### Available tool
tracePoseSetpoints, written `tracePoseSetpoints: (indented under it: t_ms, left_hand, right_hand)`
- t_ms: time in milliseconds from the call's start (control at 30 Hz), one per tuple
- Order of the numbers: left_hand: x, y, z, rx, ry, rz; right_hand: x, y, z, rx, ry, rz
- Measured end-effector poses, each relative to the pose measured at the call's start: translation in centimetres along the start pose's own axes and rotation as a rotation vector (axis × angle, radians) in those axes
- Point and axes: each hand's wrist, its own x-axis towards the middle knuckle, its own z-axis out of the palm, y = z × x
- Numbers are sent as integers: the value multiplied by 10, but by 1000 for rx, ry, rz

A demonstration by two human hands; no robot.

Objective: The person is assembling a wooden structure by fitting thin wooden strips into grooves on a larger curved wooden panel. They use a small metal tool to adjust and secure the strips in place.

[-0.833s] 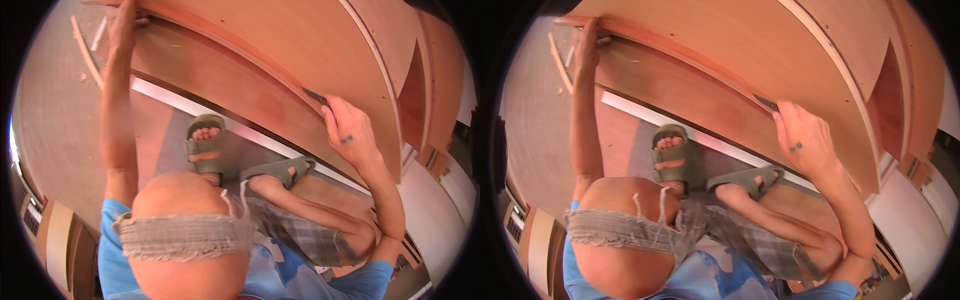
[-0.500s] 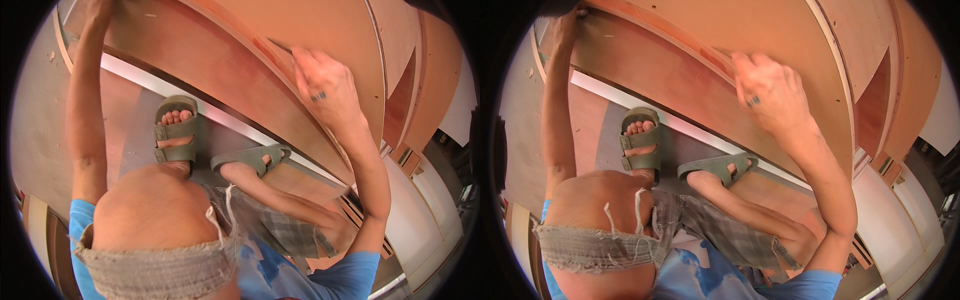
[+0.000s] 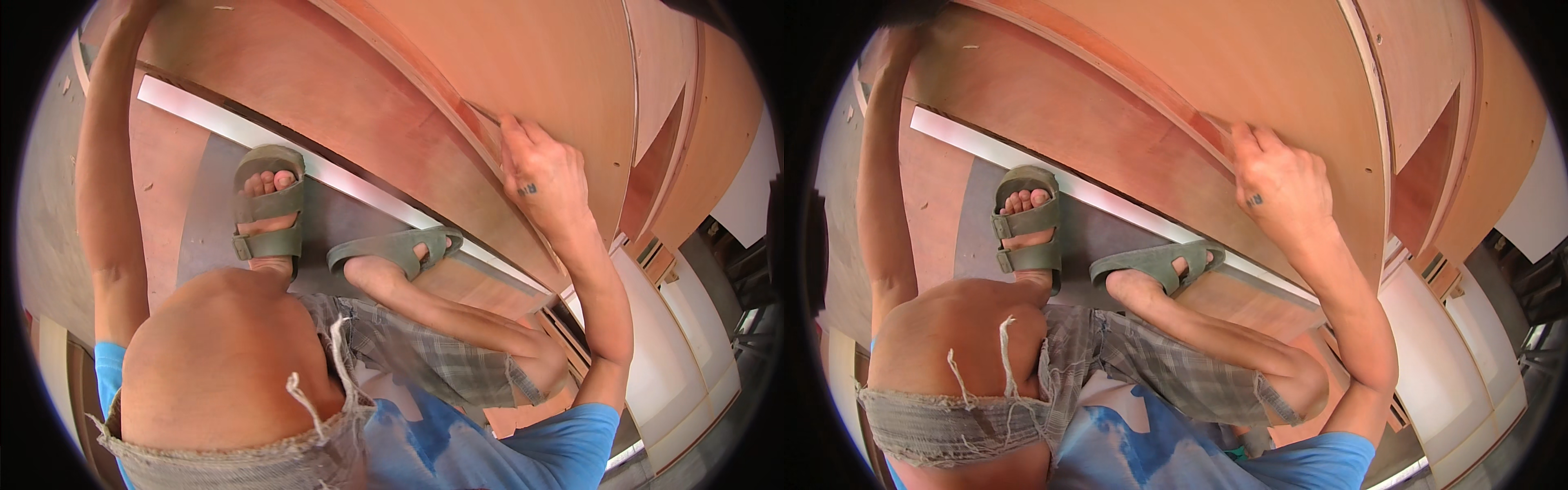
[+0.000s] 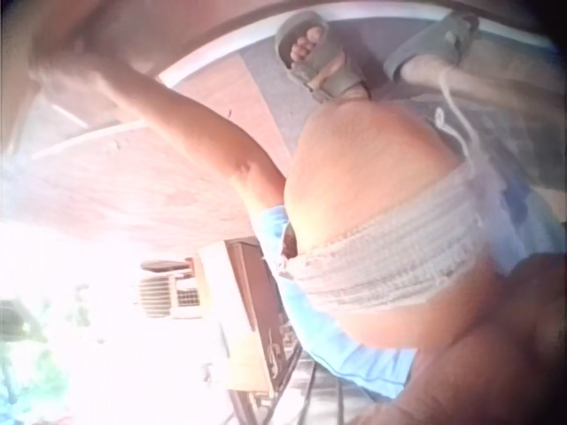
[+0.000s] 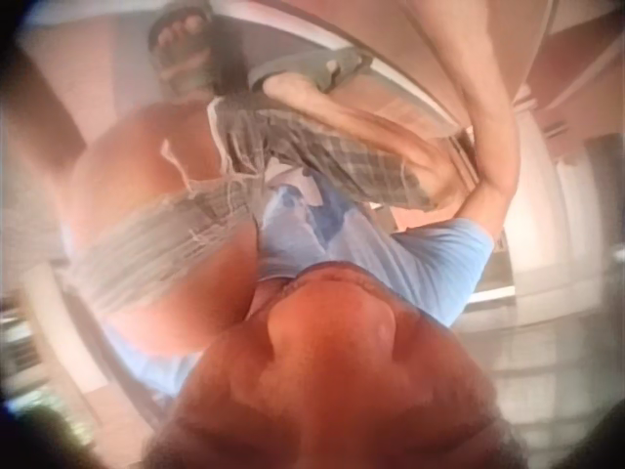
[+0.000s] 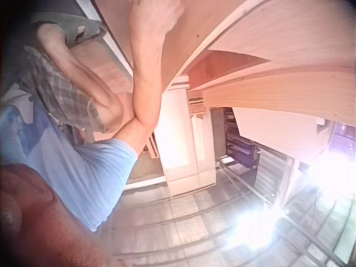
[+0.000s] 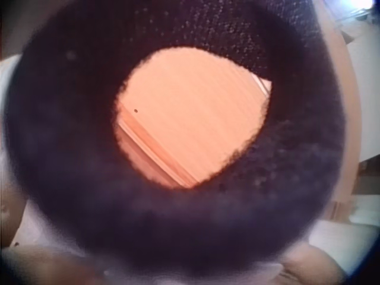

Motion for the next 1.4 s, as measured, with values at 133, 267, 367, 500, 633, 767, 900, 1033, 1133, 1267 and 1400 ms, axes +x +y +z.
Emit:
tracePoseSetpoints:
  t_ms: [133,267,367,500,633,767,900,1033,1133,1267,1400]
  left_hand:
    - [-1,-4,9,-1,-16,-18]
    - [12,-3,2,-7,-10,-38]
    - [20,-7,4,-19,-19,-51]
    - [34,-2,9,-15,-50,-42]
    - [49,-1,3,26,32,-25]
    - [23,-6,-3,874,396,753]
    - [-97,-7,81,755,-367,1337]
    - [-203,18,153,798,-693,1354]
    - [-227,26,176,934,-796,1497]
    - [-234,30,215,708,-830,1621]
    - [-219,25,215,544,-794,1692]
  right_hand:
    - [-34,22,15,-41,-34,31]
    - [-55,29,20,-51,-71,46]
    - [-63,38,19,-115,-138,70]
    - [-79,42,28,-103,-87,59]
    - [-84,50,26,-92,-96,85]
    - [-121,37,20,216,156,241]
    - [-175,-14,42,810,24,461]
    - [-178,-53,77,1327,-97,415]
    - [-175,-67,88,1540,-139,353]
    - [-201,-90,72,1673,-324,608]
    - [-233,-112,43,1597,-284,508]
